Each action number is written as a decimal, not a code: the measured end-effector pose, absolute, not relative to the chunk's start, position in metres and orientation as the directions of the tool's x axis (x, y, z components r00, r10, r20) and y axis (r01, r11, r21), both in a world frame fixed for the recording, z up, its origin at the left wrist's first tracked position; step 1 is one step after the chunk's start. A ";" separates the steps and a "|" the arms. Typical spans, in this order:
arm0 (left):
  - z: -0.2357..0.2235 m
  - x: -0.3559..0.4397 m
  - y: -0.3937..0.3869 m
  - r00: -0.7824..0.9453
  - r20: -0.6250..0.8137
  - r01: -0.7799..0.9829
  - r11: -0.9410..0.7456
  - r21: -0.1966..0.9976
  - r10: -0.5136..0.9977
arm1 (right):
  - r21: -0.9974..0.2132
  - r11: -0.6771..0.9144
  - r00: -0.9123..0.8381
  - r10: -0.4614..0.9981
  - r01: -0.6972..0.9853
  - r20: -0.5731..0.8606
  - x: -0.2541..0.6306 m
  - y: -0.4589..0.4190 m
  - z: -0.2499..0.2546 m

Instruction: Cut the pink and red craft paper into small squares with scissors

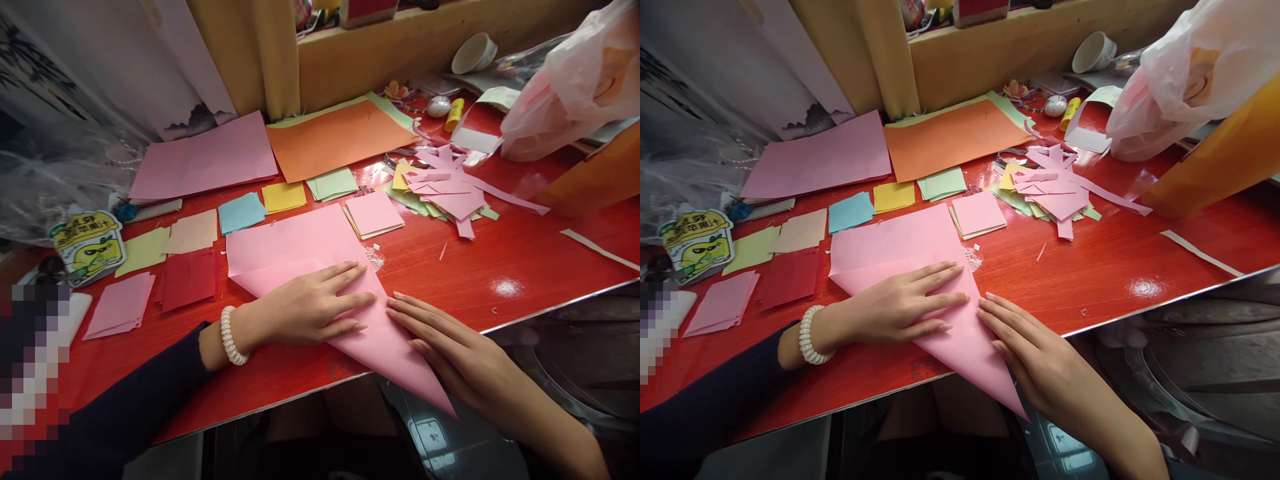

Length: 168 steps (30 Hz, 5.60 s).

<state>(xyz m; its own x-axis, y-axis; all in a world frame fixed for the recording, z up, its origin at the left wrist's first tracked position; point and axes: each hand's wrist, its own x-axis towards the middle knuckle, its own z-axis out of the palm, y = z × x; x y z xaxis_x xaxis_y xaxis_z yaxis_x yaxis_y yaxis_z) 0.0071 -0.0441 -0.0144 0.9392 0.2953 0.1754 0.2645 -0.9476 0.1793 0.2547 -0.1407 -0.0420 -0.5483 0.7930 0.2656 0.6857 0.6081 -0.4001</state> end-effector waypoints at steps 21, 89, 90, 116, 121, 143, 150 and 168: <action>-0.020 0.010 -0.045 0.913 0.256 0.290 -0.946 0.144 0.319 | -0.313 0.779 -0.664 0.627 0.544 0.407 0.250 -0.169 -0.031; -0.020 0.016 -0.044 0.936 0.156 0.313 -0.949 0.037 0.315 | -0.180 0.791 -0.652 0.590 0.585 0.476 0.251 -0.173 -0.058; -0.020 0.016 -0.044 0.938 0.146 0.315 -0.949 0.028 0.315 | -0.182 0.790 -0.647 0.590 0.585 0.483 0.250 -0.173 -0.058; -0.022 0.034 -0.104 0.818 0.000 0.574 -0.817 0.047 0.575 | -0.140 0.771 -0.479 0.515 0.621 0.711 0.240 -0.168 -0.085; -0.014 0.006 -0.093 0.770 -0.065 0.638 -0.767 0.061 0.635 | -0.120 0.785 -0.513 0.504 0.608 0.695 0.246 -0.170 -0.086; -0.020 -0.022 -0.141 0.774 -0.026 0.632 -0.769 0.093 0.633 | -0.114 0.759 -0.477 0.510 0.642 0.716 0.242 -0.172 -0.088; -0.021 -0.015 -0.146 0.853 0.008 0.514 -0.842 0.166 0.522 | 0.013 0.672 -0.575 0.624 0.741 0.528 0.212 -0.171 -0.035; -0.001 -0.071 -0.128 0.695 0.125 0.719 -0.678 -0.152 0.708 | 0.182 0.570 -0.595 0.723 0.801 0.352 0.194 -0.183 -0.039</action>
